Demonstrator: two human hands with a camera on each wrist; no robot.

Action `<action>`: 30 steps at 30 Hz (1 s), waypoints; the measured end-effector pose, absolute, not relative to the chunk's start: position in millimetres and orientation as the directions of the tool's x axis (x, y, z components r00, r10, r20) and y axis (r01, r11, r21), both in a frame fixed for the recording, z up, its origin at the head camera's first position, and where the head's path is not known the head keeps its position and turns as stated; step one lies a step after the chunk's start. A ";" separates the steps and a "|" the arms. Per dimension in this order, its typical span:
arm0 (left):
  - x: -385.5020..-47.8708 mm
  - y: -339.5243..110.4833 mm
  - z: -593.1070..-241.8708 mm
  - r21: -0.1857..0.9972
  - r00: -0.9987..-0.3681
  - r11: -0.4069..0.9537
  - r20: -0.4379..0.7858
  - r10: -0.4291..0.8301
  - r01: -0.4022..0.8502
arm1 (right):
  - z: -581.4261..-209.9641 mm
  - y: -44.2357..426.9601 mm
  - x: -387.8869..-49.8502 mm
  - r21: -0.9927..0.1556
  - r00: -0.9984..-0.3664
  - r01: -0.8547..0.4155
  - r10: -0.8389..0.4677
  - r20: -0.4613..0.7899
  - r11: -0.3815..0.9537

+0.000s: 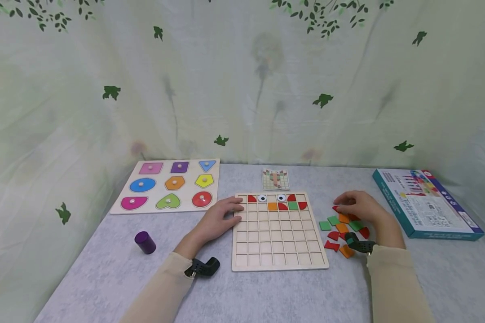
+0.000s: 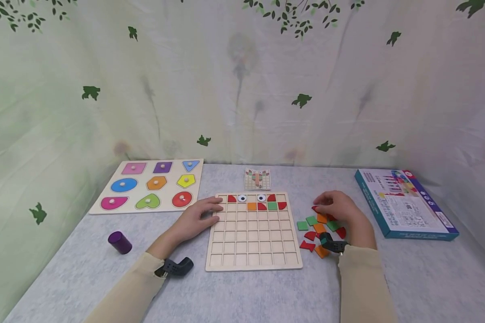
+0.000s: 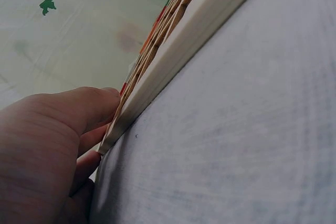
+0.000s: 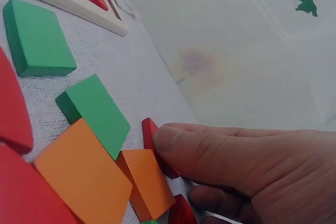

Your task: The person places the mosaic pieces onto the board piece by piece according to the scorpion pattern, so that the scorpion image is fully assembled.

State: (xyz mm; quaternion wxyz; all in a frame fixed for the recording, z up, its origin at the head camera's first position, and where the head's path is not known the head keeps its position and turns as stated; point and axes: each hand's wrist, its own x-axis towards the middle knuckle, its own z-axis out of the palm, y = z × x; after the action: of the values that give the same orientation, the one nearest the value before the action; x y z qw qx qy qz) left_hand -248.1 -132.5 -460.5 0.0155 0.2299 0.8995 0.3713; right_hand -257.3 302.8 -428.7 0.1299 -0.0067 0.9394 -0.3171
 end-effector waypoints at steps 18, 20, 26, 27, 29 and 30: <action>-247.8 -132.7 -460.1 0.678 -0.893 0.616 0.142 0.427 0.402 | -434.3 301.8 -260.8 -0.620 -0.967 0.077 -0.091 -0.236 0.781; -247.7 -132.6 -459.9 0.679 -0.893 0.614 0.144 0.426 0.402 | -434.2 301.1 -260.7 -0.619 -0.969 0.075 -0.088 -0.229 0.782; -247.4 -132.3 -459.2 0.680 -0.893 0.614 0.141 0.428 0.401 | -431.3 295.9 -260.2 -0.619 -0.970 0.080 -0.082 -0.230 0.781; -247.3 -132.1 -459.1 0.680 -0.893 0.614 0.139 0.428 0.401 | -430.6 294.7 -260.4 -0.619 -0.970 0.081 -0.082 -0.231 0.781; -246.9 -131.9 -458.7 0.679 -0.894 0.617 0.138 0.425 0.398 | -429.7 291.5 -261.4 -0.617 -0.970 0.086 -0.075 -0.230 0.782; -246.7 -131.8 -458.6 0.679 -0.896 0.618 0.137 0.423 0.396 | -429.4 290.2 -261.9 -0.617 -0.971 0.082 -0.076 -0.225 0.782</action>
State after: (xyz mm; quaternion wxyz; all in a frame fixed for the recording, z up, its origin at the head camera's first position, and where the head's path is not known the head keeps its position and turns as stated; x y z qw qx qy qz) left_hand -246.7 -131.8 -458.6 0.0181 0.2278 0.8993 0.3728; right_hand -261.9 290.2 -429.4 0.1196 0.0016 0.9364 -0.3298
